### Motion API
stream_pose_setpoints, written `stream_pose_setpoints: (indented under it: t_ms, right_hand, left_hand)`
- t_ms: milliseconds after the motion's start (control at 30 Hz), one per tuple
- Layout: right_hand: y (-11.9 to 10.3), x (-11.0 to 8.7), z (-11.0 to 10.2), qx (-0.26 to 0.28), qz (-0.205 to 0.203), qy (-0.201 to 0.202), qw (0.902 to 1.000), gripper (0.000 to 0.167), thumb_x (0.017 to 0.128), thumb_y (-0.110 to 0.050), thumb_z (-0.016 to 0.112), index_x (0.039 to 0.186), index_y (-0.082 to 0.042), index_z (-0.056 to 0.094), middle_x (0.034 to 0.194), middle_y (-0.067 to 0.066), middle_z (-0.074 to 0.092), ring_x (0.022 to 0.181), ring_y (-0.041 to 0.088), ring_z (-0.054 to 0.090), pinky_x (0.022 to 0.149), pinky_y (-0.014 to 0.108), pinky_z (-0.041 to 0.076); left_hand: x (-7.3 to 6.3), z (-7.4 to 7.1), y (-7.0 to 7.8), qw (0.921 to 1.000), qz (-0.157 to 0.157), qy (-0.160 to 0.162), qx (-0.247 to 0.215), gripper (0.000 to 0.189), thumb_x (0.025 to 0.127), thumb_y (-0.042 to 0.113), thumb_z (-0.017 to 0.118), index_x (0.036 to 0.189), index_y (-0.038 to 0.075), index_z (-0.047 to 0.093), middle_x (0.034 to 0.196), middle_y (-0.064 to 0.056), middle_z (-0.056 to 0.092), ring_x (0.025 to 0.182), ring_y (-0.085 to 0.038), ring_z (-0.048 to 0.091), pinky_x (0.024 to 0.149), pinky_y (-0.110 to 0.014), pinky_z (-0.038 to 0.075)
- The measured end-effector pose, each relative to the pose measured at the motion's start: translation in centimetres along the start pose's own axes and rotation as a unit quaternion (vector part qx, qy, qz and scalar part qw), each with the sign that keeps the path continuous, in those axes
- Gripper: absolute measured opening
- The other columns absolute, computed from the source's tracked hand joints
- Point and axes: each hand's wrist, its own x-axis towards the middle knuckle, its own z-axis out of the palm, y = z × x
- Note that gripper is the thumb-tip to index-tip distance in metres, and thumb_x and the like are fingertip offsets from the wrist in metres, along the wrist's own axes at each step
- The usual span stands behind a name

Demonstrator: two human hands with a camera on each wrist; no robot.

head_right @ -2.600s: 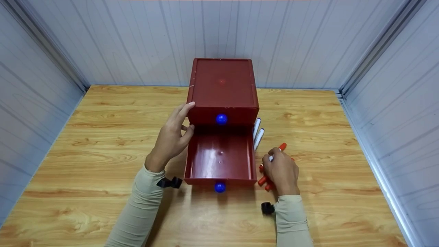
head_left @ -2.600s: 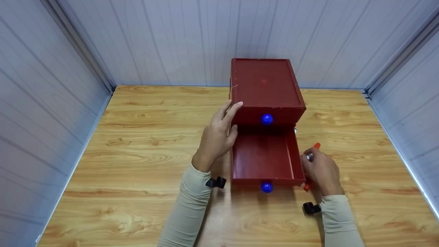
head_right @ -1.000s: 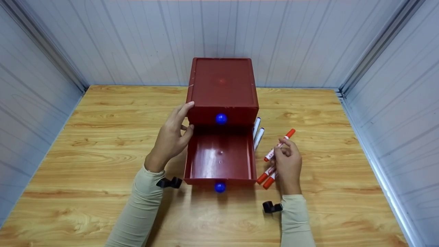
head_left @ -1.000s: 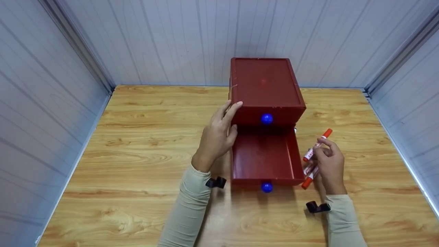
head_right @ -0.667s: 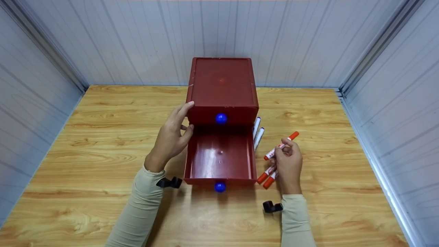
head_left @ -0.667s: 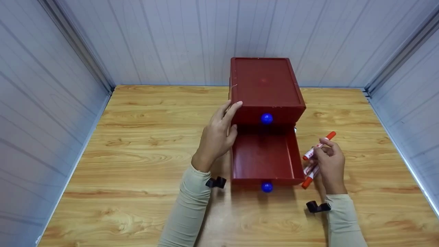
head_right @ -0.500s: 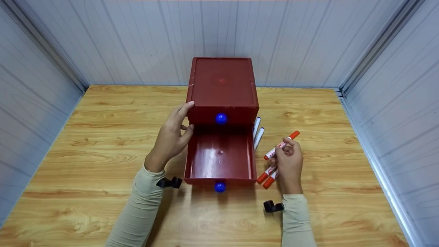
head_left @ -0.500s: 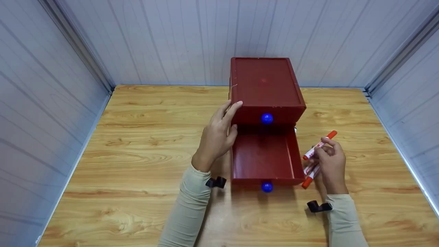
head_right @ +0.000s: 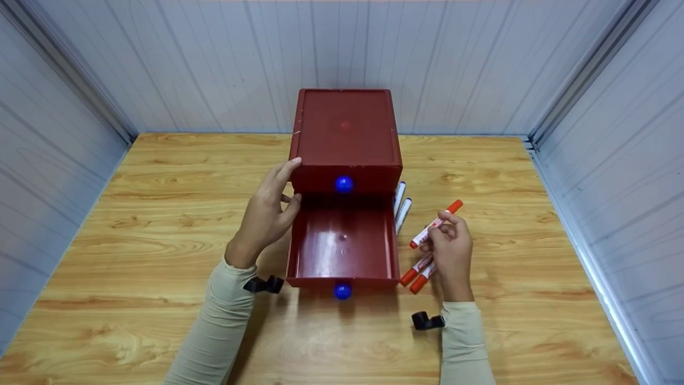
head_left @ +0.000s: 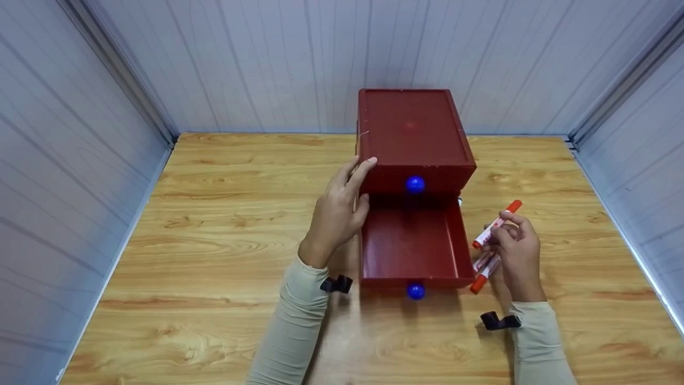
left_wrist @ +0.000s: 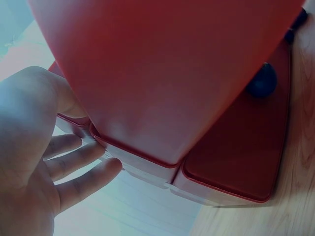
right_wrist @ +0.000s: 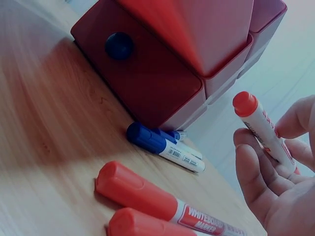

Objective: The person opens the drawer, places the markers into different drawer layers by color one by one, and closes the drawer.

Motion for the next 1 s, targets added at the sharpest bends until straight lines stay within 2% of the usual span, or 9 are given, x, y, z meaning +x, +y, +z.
stream_pose_setpoints:
  t_ms: [167, 400, 767, 1000]
  right_hand:
    - [-0.5, -0.2, 0.1, 0.017, -0.016, 0.004, 0.9997, 0.028, 0.094, 0.010, 0.054, 0.120, 0.002, 0.055, 0.086, 0.015, 0.067, 0.057, 0.016, 0.062, 0.053, 0.026, 0.053]
    - [-1.2, -0.5, 0.4, 0.018, -0.026, 0.011, 0.9995, 0.028, 0.093, 0.012, 0.053, 0.118, 0.001, 0.057, 0.085, 0.014, 0.066, 0.060, 0.016, 0.063, 0.054, 0.026, 0.054]
    - [-2.1, -1.0, 0.3, 0.015, -0.036, 0.032, 0.9987, 0.027, 0.093, 0.010, 0.055, 0.117, -0.001, 0.059, 0.093, 0.022, 0.066, 0.065, 0.017, 0.063, 0.057, 0.025, 0.054]
    - [-3.2, -0.8, 0.8, 0.017, -0.041, 0.016, 0.9989, 0.027, 0.095, 0.008, 0.054, 0.119, -0.001, 0.059, 0.097, 0.020, 0.066, 0.071, 0.020, 0.065, 0.059, 0.026, 0.055]
  left_hand:
    - [0.0, 0.0, 0.1, 1.0000, -0.005, 0.001, -0.004, 0.072, 0.088, 0.002, 0.060, 0.152, 0.027, 0.041, 0.147, -0.013, 0.048, 0.126, -0.029, 0.053, 0.064, -0.037, 0.052]
    - [0.0, 0.1, 0.1, 1.0000, -0.005, 0.002, -0.006, 0.073, 0.086, 0.001, 0.061, 0.152, 0.026, 0.042, 0.147, -0.013, 0.048, 0.129, -0.028, 0.051, 0.067, -0.039, 0.054]
    - [-0.2, 0.2, 0.0, 1.0000, 0.000, -0.001, 0.002, 0.071, 0.088, 0.004, 0.060, 0.153, 0.026, 0.040, 0.147, -0.014, 0.048, 0.126, -0.030, 0.052, 0.065, -0.039, 0.053]
    - [0.0, 0.4, 0.0, 1.0000, 0.003, 0.007, 0.003, 0.072, 0.088, 0.003, 0.060, 0.153, 0.025, 0.041, 0.146, -0.015, 0.049, 0.125, -0.030, 0.054, 0.068, -0.040, 0.054]
